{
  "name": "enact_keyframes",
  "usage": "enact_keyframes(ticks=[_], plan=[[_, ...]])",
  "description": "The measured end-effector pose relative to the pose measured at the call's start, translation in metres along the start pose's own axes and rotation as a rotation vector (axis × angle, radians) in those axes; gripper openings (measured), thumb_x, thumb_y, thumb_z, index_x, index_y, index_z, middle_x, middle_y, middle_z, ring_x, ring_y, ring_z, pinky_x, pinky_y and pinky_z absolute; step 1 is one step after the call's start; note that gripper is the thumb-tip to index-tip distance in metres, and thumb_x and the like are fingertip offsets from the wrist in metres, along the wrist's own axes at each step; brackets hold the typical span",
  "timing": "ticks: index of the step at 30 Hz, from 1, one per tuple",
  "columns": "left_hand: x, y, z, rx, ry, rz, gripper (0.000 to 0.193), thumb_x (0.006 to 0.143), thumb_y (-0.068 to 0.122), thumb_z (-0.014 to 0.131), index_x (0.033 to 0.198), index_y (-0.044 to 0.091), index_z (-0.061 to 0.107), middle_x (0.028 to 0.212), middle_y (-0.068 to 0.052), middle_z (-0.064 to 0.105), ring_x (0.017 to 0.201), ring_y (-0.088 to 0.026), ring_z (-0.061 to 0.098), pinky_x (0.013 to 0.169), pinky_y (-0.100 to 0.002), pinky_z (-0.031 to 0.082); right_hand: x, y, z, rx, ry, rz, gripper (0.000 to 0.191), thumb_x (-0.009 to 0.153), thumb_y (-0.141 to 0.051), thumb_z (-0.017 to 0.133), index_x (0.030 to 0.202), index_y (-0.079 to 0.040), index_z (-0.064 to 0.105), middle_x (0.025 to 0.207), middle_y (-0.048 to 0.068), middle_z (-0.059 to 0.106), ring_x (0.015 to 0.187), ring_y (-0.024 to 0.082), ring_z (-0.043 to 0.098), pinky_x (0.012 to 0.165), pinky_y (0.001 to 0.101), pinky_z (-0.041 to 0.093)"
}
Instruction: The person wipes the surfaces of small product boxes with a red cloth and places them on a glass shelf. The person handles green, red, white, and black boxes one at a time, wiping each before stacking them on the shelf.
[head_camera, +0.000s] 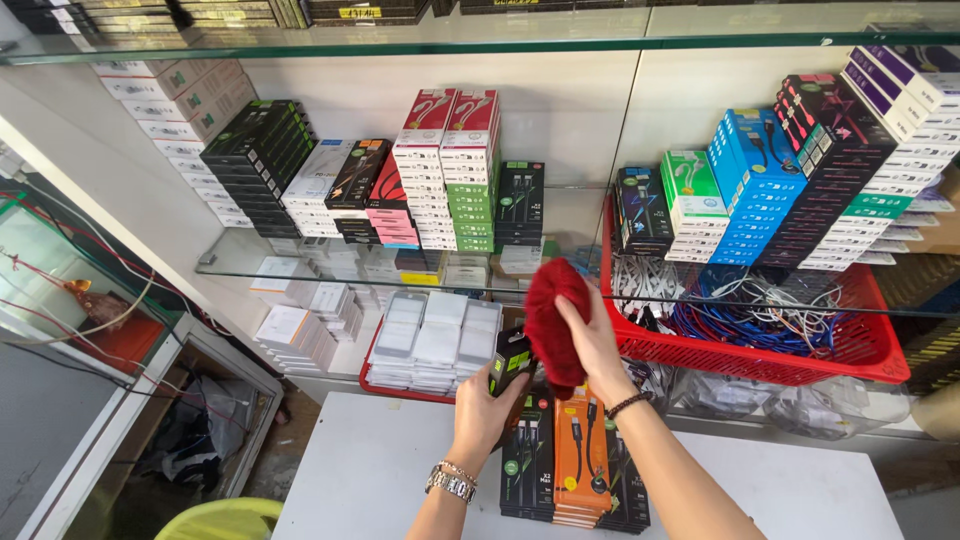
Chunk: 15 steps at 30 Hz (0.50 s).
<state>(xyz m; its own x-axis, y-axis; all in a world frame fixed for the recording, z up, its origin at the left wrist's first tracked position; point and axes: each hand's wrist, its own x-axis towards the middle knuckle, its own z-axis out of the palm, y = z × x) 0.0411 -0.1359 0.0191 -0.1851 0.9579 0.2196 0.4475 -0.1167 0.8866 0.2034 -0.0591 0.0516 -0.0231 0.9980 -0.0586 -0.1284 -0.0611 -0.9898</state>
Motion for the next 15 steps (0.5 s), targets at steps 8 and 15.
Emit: enact_keyframes(ticks=[8, 15], plan=[[0.002, 0.016, 0.004, -0.468, -0.087, -0.196, 0.020, 0.088, 0.008, 0.076, 0.106, 0.001, 0.070, 0.090, -0.010, 0.079, 0.077, -0.015, 0.075, 0.067, -0.031, 0.060, 0.007, 0.002, 0.000, 0.131, -0.070, -0.001, 0.068, 0.084, -0.036, 0.076, 0.141, -0.005, 0.054, 0.122, 0.016, 0.072, 0.103, 0.027, 0.072, 0.091, 0.0443, 0.058], [0.048, -0.002, 0.005, -0.883, 0.137, -0.122, 0.036, 0.093, 0.007, 0.073, 0.127, 0.002, 0.062, 0.115, -0.005, 0.075, 0.098, -0.010, 0.073, 0.083, -0.025, 0.060, -0.017, 0.044, 0.013, 0.047, -0.148, -0.107, 0.062, 0.085, -0.026, 0.077, 0.140, -0.006, 0.054, 0.127, 0.006, 0.070, 0.115, 0.017, 0.066, 0.100, 0.0331, 0.052]])
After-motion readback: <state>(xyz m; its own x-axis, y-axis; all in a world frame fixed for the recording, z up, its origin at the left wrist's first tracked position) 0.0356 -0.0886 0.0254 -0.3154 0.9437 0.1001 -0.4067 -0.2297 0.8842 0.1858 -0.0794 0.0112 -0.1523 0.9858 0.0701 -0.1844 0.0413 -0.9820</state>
